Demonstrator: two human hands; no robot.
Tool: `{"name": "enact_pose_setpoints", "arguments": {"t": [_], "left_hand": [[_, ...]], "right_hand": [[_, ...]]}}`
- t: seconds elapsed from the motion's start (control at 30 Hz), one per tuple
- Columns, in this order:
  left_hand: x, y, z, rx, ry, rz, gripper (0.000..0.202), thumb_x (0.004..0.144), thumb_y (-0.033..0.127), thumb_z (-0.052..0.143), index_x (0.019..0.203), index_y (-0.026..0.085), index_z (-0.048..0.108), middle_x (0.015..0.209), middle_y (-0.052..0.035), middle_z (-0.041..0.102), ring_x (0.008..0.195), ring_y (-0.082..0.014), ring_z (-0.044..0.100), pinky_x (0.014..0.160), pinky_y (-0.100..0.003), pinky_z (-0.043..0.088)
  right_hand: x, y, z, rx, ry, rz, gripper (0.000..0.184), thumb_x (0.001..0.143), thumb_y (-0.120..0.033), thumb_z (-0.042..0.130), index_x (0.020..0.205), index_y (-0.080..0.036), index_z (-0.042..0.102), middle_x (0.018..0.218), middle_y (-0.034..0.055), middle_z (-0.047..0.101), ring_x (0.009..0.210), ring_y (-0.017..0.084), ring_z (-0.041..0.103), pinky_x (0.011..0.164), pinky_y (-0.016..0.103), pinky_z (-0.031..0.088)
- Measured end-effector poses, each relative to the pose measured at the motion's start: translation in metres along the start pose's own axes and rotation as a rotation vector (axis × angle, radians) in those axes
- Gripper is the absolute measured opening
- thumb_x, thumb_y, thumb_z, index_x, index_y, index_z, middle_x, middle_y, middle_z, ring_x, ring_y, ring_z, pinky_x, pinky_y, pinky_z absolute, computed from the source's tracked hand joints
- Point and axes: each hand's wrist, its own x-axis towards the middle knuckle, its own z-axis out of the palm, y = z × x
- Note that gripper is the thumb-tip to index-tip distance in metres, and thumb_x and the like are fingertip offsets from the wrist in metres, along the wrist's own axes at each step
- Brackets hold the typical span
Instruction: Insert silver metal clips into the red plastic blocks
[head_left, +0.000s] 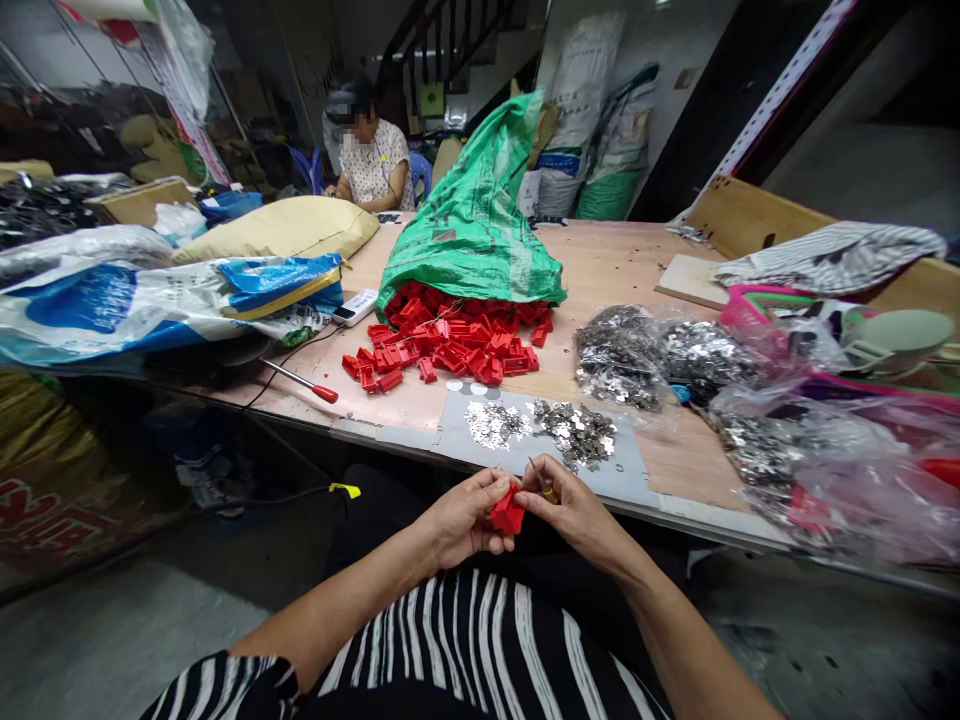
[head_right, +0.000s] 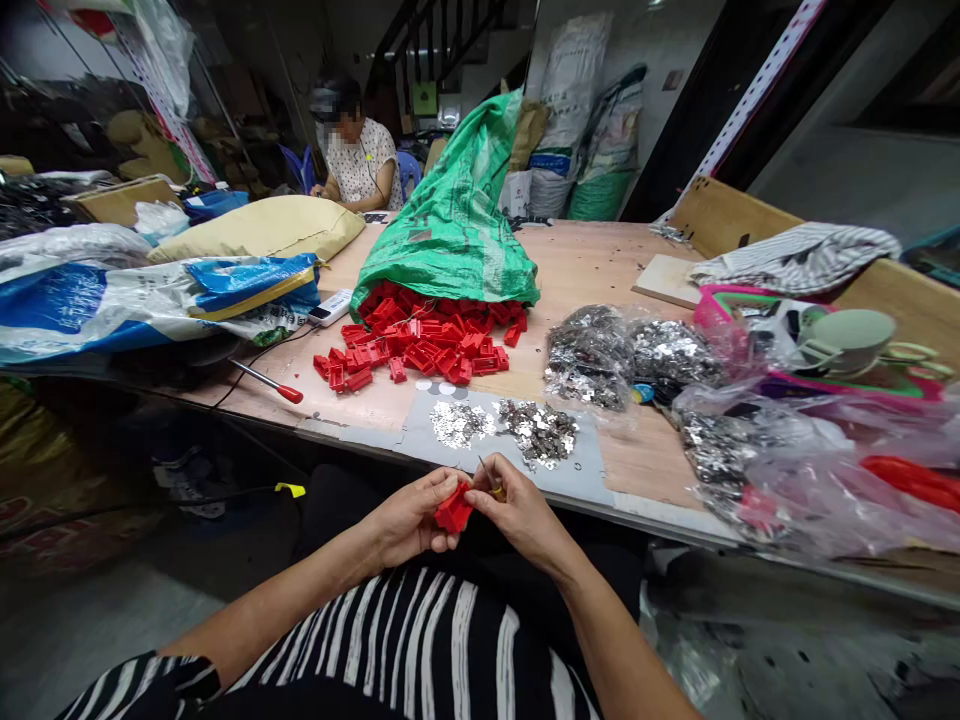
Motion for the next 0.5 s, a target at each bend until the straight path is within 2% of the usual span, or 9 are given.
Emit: {"name": "enact_pose_setpoints", "arguments": {"t": [0.07, 0.13, 0.23, 0.3, 0.4, 0.5], "left_hand": [[-0.003, 0.000, -0.001, 0.160, 0.062, 0.107, 0.048, 0.085, 0.056, 0.052, 0.112, 0.016, 0.054, 0.075, -0.0023, 0.059, 0.052, -0.0110, 0.059, 0.045, -0.020, 0.045], [-0.007, 0.001, -0.002, 0.394, 0.157, 0.297, 0.053, 0.082, 0.055, 0.056, 0.120, 0.018, 0.055, 0.092, -0.0063, 0.061, 0.066, -0.0129, 0.062, 0.056, -0.024, 0.051], [-0.013, 0.002, -0.002, 0.835, 0.201, 0.636, 0.052, 0.072, 0.040, 0.074, 0.119, 0.021, 0.060, 0.112, -0.0083, 0.059, 0.091, -0.0184, 0.060, 0.077, -0.031, 0.053], [-0.015, 0.001, -0.001, 1.030, 0.207, 0.794, 0.044, 0.075, 0.028, 0.073, 0.116, 0.021, 0.061, 0.110, -0.0083, 0.061, 0.099, -0.0199, 0.059, 0.088, -0.034, 0.051], [-0.013, -0.001, -0.003, 1.124, 0.262, 0.888, 0.033, 0.081, 0.018, 0.066, 0.113, 0.020, 0.062, 0.103, -0.0075, 0.065, 0.097, -0.0185, 0.060, 0.088, -0.033, 0.051], [-0.010, -0.003, -0.005, 1.133, 0.299, 0.915, 0.031, 0.080, 0.017, 0.067, 0.111, 0.019, 0.062, 0.102, -0.0068, 0.068, 0.095, -0.0184, 0.063, 0.086, -0.031, 0.052]], "right_hand": [[-0.001, 0.005, -0.001, -0.018, 0.050, 0.002, 0.022, 0.081, -0.038, 0.061, 0.077, -0.021, 0.048, 0.072, -0.0032, 0.049, 0.066, 0.012, 0.045, 0.061, 0.025, 0.039], [-0.003, 0.009, -0.001, -0.049, 0.118, 0.000, 0.021, 0.082, -0.037, 0.061, 0.078, -0.021, 0.048, 0.072, -0.0031, 0.050, 0.066, 0.013, 0.046, 0.061, 0.025, 0.039], [-0.004, 0.012, 0.003, -0.077, 0.188, -0.007, 0.020, 0.082, -0.036, 0.062, 0.079, -0.022, 0.048, 0.073, -0.0026, 0.052, 0.067, 0.013, 0.048, 0.063, 0.025, 0.039], [-0.005, 0.012, 0.008, -0.077, 0.208, -0.016, 0.021, 0.082, -0.037, 0.061, 0.078, -0.022, 0.046, 0.073, -0.0024, 0.051, 0.068, 0.013, 0.048, 0.064, 0.026, 0.039], [-0.004, 0.012, 0.014, -0.027, 0.208, -0.026, 0.024, 0.083, -0.039, 0.061, 0.076, -0.022, 0.044, 0.072, -0.0026, 0.049, 0.067, 0.013, 0.046, 0.063, 0.026, 0.039], [-0.004, 0.012, 0.016, 0.058, 0.168, -0.007, 0.025, 0.082, -0.042, 0.061, 0.079, -0.021, 0.048, 0.074, -0.0022, 0.048, 0.070, 0.013, 0.046, 0.065, 0.026, 0.040]]}}
